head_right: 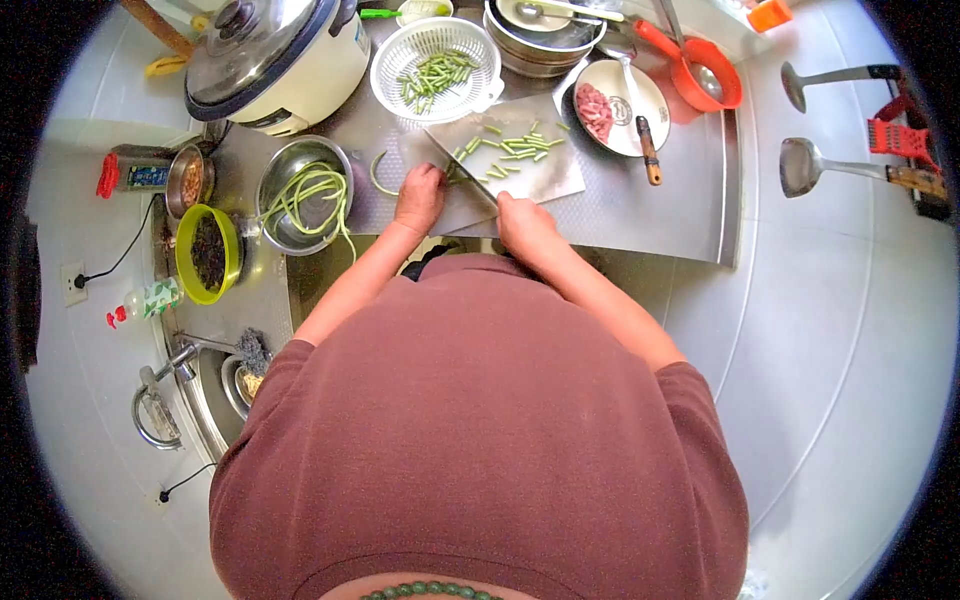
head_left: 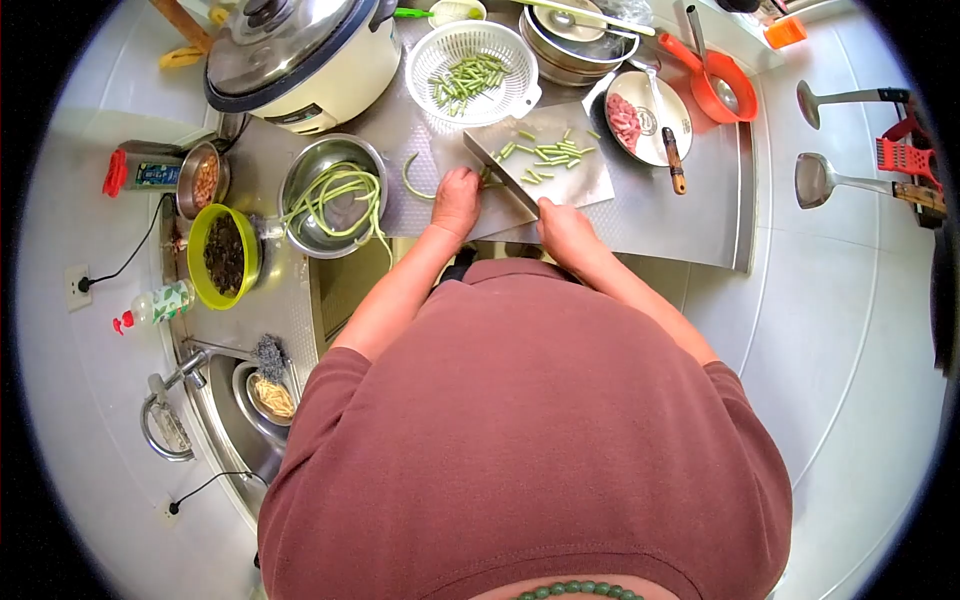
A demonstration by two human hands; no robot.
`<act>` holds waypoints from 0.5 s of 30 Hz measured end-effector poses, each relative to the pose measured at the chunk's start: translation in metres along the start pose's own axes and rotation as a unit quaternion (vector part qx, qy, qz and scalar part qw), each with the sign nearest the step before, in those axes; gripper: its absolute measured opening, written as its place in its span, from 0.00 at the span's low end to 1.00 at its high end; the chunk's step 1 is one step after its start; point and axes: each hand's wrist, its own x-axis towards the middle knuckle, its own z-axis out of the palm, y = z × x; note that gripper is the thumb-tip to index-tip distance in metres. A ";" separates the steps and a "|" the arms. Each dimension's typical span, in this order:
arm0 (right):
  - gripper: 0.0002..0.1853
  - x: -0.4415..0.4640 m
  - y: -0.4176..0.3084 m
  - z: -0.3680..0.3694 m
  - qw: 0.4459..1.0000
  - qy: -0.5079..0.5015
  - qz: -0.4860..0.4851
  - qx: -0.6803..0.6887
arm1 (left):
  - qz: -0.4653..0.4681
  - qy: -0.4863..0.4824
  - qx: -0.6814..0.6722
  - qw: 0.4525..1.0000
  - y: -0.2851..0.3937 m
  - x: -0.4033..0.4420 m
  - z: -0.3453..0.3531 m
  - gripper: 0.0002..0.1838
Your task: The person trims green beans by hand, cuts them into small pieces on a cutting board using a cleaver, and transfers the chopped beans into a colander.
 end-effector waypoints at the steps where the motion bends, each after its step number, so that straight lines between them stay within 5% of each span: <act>1: 0.06 0.001 0.000 0.003 1.000 0.004 -0.003 -0.001 | 0.000 0.003 0.000 1.000 0.000 0.001 0.000 0.04; 15: 0.09 0.006 0.018 -0.011 0.999 0.020 0.018 0.029 | -0.006 0.004 -0.010 1.000 0.000 -0.002 -0.003 0.02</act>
